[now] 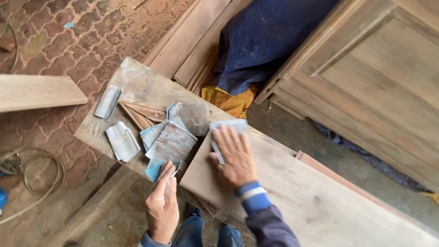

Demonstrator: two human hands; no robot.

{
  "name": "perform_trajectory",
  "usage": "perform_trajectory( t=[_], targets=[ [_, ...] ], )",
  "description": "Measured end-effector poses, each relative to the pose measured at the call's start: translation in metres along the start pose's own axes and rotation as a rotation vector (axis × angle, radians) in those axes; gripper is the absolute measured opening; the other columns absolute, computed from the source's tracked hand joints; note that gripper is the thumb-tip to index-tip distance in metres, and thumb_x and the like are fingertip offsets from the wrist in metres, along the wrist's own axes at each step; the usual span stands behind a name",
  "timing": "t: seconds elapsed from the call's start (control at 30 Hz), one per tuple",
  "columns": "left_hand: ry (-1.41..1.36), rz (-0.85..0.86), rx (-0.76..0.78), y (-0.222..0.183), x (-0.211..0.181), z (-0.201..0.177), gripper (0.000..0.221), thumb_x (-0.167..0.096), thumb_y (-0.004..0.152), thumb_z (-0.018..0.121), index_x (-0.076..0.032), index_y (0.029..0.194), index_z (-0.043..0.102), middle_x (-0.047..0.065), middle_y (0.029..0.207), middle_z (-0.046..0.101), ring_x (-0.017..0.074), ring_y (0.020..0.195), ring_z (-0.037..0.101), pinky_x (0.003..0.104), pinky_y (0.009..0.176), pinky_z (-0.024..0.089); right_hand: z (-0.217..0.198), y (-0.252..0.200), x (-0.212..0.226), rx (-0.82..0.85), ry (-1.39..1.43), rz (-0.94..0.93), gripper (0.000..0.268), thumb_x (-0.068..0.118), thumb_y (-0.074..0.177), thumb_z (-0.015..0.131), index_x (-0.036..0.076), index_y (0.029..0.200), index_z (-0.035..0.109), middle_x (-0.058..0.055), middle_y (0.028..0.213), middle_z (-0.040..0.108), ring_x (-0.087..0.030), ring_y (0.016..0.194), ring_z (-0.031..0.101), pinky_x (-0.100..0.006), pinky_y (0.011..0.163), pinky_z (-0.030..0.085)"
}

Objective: Sand a long wooden board using manual sandpaper and an orbital power sander.

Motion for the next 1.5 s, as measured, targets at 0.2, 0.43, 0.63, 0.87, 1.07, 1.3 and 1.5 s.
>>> perform_trajectory(
  t=[0.2, 0.43, 0.63, 0.87, 1.07, 1.3, 1.5],
  targets=[
    [0.004, 0.035, 0.03, 0.013, -0.014, 0.007, 0.031, -0.008, 0.104, 0.054, 0.004, 0.132, 0.064, 0.019, 0.14, 0.066, 0.0293, 0.135, 0.061, 0.037, 0.109, 0.049, -0.054, -0.196, -0.149, -0.162, 0.109, 0.295, 0.066, 0.018, 0.093, 0.055, 0.013, 0.156, 0.039, -0.014, 0.165, 0.034, -0.027, 0.155, 0.026, -0.046, 0.128, 0.013],
    [0.077, 0.055, 0.013, 0.016, -0.003, -0.009, 0.032, -0.007, 0.105, 0.053, 0.005, 0.133, 0.063, 0.022, 0.141, 0.064, 0.0322, 0.133, 0.061, 0.039, 0.108, 0.051, -0.013, -0.2, -0.171, -0.15, -0.072, 0.673, 0.066, 0.042, 0.105, 0.036, 0.014, 0.163, 0.021, -0.015, 0.17, 0.017, -0.031, 0.158, 0.011, -0.046, 0.127, 0.0],
    [0.223, 0.297, 0.163, -0.022, -0.018, 0.034, 0.037, -0.004, 0.1, 0.056, 0.006, 0.136, 0.059, 0.025, 0.144, 0.059, 0.0393, 0.138, 0.056, 0.043, 0.111, 0.048, 0.001, 0.009, 0.012, -0.066, 0.02, 0.19, 0.07, 0.048, 0.103, 0.045, 0.016, 0.163, 0.027, -0.01, 0.17, 0.021, -0.029, 0.158, 0.011, -0.053, 0.127, 0.004],
    [0.569, 0.636, 0.487, -0.032, 0.0, 0.131, 0.052, -0.006, 0.095, 0.057, 0.014, 0.142, 0.047, 0.031, 0.153, 0.044, 0.0454, 0.147, 0.037, 0.048, 0.121, 0.034, -0.009, -0.196, -0.145, 0.35, -0.44, 0.585, 0.074, 0.038, 0.101, 0.043, 0.021, 0.166, 0.011, -0.006, 0.173, 0.009, -0.026, 0.159, 0.005, -0.044, 0.125, 0.0],
    [0.469, 0.558, 0.293, 0.083, 0.009, 0.201, 0.044, -0.009, 0.106, 0.053, 0.009, 0.145, 0.048, 0.028, 0.155, 0.044, 0.0442, 0.149, 0.038, 0.047, 0.125, 0.034, -0.041, -0.478, -0.259, -0.27, -0.046, 1.157, 0.069, 0.046, 0.109, 0.033, 0.005, 0.163, 0.028, -0.021, 0.17, 0.023, -0.038, 0.159, 0.016, -0.052, 0.129, 0.007],
    [0.558, 0.634, 0.482, -0.037, 0.03, 0.157, 0.05, 0.0, 0.099, 0.045, 0.009, 0.148, 0.043, 0.026, 0.159, 0.037, 0.0404, 0.151, 0.031, 0.048, 0.123, 0.029, 0.014, -0.537, -0.284, -0.398, -0.151, 1.048, 0.064, 0.038, 0.114, 0.042, -0.005, 0.16, 0.042, -0.033, 0.164, 0.037, -0.053, 0.153, 0.029, -0.07, 0.126, 0.014],
    [0.574, 0.503, 0.372, 0.057, 0.02, 0.213, 0.064, 0.019, 0.092, 0.032, 0.002, 0.154, 0.038, 0.025, 0.161, 0.036, 0.038, 0.152, 0.033, 0.041, 0.127, 0.03, 0.035, -0.568, -0.303, -0.392, -0.457, 0.925, 0.05, 0.031, 0.115, 0.046, -0.006, 0.15, 0.049, -0.033, 0.151, 0.05, -0.051, 0.143, 0.044, -0.065, 0.122, 0.023]
  ],
)
Point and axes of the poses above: each hand's wrist, its own y-axis towards the middle knuckle, its own z-axis out of the palm, x = y × z, the point moved 9 cm from there along y, towards the middle knuckle
